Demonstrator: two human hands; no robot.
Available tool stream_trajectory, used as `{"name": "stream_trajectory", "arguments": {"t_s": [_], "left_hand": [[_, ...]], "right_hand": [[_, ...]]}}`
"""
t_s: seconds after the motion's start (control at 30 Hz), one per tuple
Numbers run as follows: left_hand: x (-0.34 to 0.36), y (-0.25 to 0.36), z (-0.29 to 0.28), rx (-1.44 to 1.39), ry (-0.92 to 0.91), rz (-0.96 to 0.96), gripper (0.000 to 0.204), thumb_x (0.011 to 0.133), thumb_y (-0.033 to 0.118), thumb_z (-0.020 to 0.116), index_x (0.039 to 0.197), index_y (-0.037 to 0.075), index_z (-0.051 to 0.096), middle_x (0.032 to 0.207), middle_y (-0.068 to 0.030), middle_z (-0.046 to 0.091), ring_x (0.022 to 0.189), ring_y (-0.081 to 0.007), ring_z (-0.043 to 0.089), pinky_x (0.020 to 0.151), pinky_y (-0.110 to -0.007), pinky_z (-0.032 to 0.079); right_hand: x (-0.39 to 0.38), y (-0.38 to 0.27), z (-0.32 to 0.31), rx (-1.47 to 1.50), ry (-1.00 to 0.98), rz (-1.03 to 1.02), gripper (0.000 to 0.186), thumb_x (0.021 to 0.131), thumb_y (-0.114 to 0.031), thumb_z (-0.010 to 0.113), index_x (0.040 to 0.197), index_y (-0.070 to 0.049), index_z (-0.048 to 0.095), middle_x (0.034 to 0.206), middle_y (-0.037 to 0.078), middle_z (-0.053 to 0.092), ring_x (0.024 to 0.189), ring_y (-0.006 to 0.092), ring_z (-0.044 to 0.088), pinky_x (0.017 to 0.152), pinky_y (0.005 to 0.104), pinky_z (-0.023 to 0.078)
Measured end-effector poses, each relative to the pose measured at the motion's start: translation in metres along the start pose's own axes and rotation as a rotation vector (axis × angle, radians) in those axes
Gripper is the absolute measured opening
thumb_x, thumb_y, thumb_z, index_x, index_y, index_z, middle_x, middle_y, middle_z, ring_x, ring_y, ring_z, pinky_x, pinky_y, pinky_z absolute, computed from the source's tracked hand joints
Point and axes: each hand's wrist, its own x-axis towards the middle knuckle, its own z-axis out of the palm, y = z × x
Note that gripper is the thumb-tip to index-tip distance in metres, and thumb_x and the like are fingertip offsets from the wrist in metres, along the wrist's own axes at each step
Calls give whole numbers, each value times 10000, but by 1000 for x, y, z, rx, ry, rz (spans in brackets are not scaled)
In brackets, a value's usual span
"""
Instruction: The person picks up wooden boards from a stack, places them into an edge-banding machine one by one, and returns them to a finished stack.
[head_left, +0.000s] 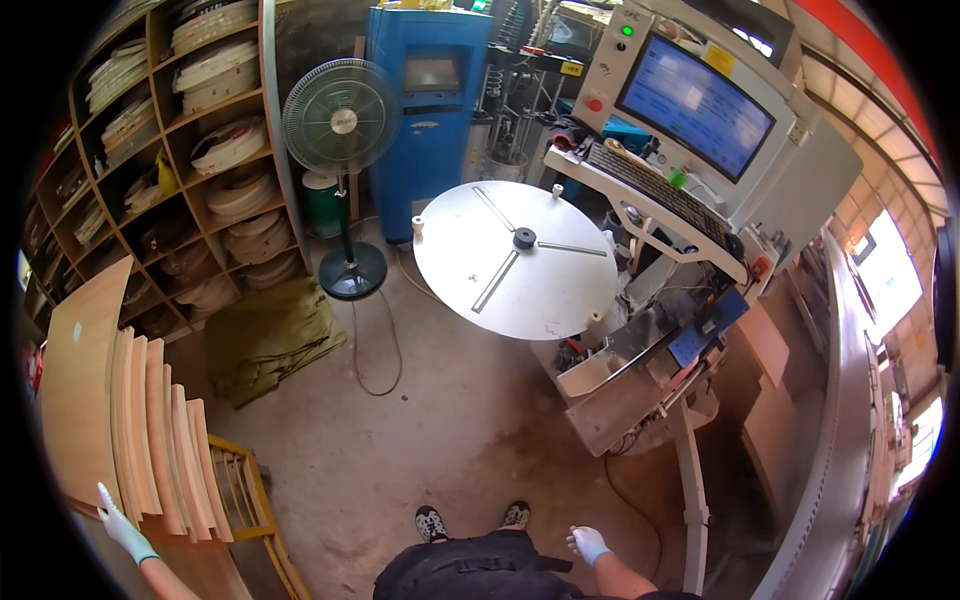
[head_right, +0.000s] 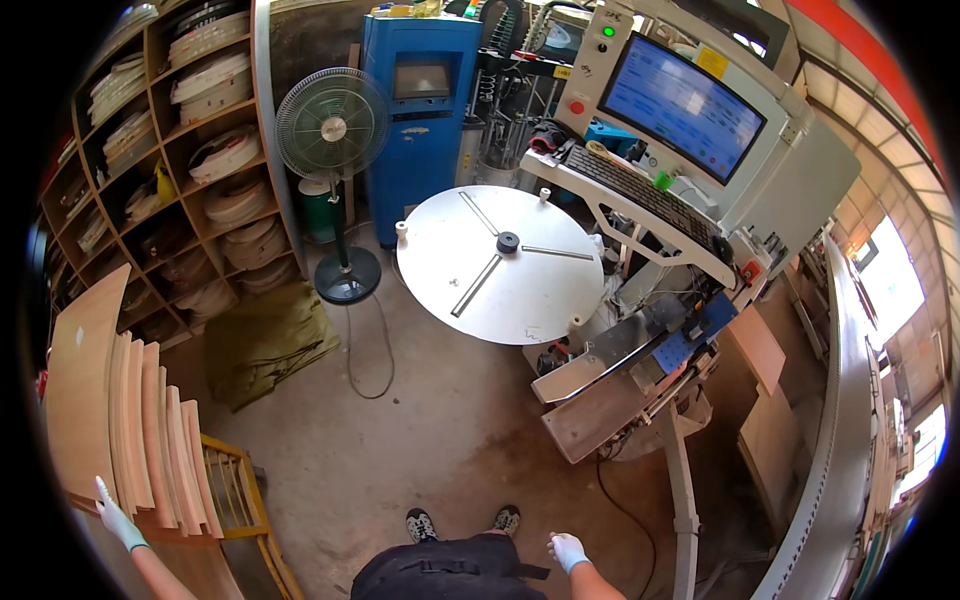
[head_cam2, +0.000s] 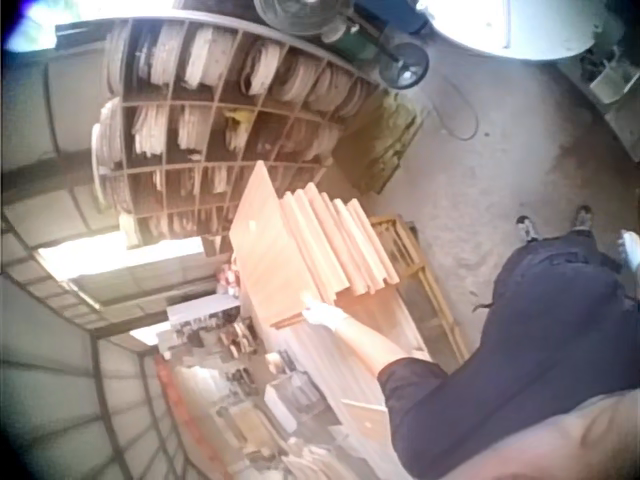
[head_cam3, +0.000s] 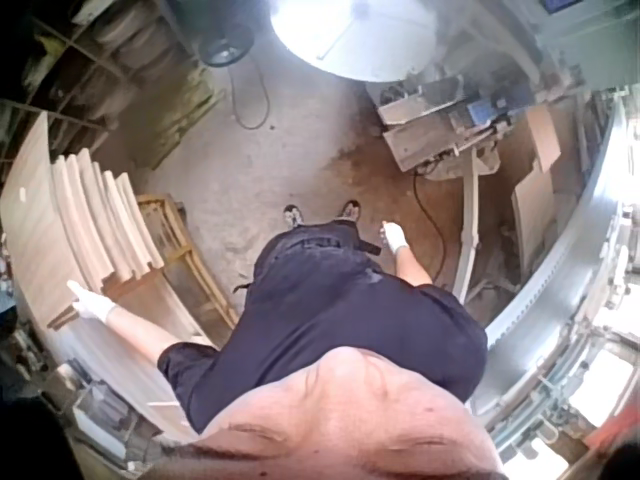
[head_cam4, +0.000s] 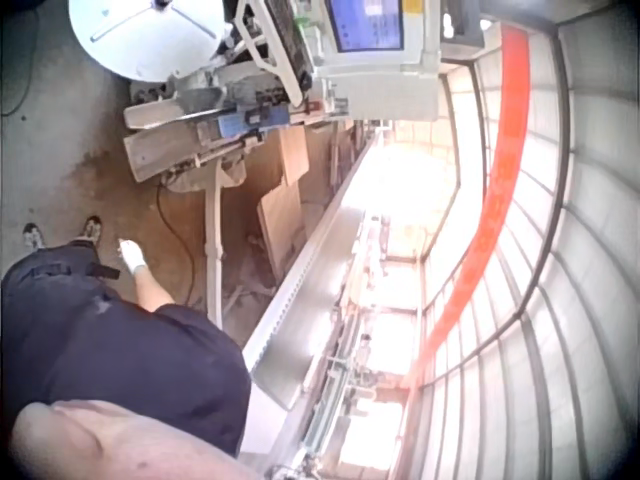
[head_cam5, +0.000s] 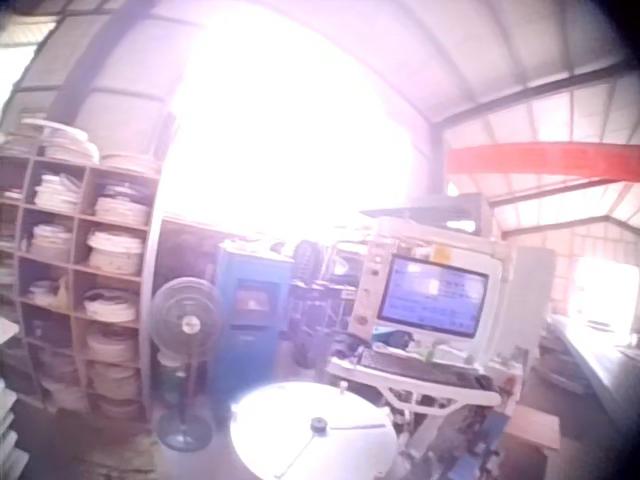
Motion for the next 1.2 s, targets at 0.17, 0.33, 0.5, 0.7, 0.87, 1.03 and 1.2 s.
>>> {"name": "stream_trajectory", "arguments": {"t_s": [0.17, 0.33, 0.5, 0.7, 0.87, 1.03, 1.2], "left_hand": [[3, -4, -40, -61, 18, 6, 782, 919, 538, 625, 1380, -77, 480, 1403, -192, 519, 1268, -288, 504, 1086, -381, 377], [-64, 55, -19, 96, 7, 273, 266, 895, 246, 610, 811, 0, 558, 739, -104, 579, 664, -216, 501, 607, -401, 435], [-138, 63, -15, 402, 218, 578, 507, 899, 254, 606, 1327, -2, 518, 1340, -312, 497, 1232, -453, 463, 1054, -554, 349], [-164, 68, -64, -109, 179, 194, 405, 967, 248, 574, 1268, -23, 556, 1244, -195, 561, 1184, -297, 527, 1023, -439, 414], [-171, 84, -66, -735, -260, -535, 458, 973, 517, 528, 1136, 92, 580, 829, -18, 649, 669, -151, 615, 547, -262, 515], [-158, 111, -65, -1156, -441, -797, 556, 942, 608, 522, 1095, 77, 586, 898, -28, 685, 744, -171, 656, 577, -285, 546], [-145, 109, -44, -1201, -212, -858, 475, 937, 557, 573, 914, 90, 654, 833, -3, 702, 728, -146, 673, 548, -263, 526]], "right_hand": [[-9, -20, 28, -23, -150, -77, 229, 981, -238, 564, 1118, -69, 634, 863, 45, 670, 640, 131, 589, 543, 276, 476], [94, 18, 24, 560, -993, 141, 189, 963, -258, 472, 804, -186, 543, 688, 25, 544, 547, 163, 506, 462, 289, 409], [39, -19, 7, 68, -491, -194, 156, 1007, -169, 461, 908, -111, 566, 640, -6, 483, 493, 116, 455, 414, 271, 353], [-3, -10, 10, -44, -370, -222, 133, 967, -260, 551, 977, -143, 612, 768, 3, 611, 562, 134, 504, 474, 262, 399], [-3, -9, -3, -40, -323, -133, 223, 982, -323, 502, 795, -207, 536, 654, -44, 529, 481, 117, 428, 412, 262, 308], [4, -2, -13, -39, -360, -72, 281, 993, -332, 493, 739, -211, 488, 613, -44, 466, 462, 117, 385, 403, 271, 274], [-1, -2, 22, -83, -416, -326, 247, 984, -338, 513, 922, -123, 616, 782, 22, 642, 601, 161, 554, 506, 304, 434]]}}
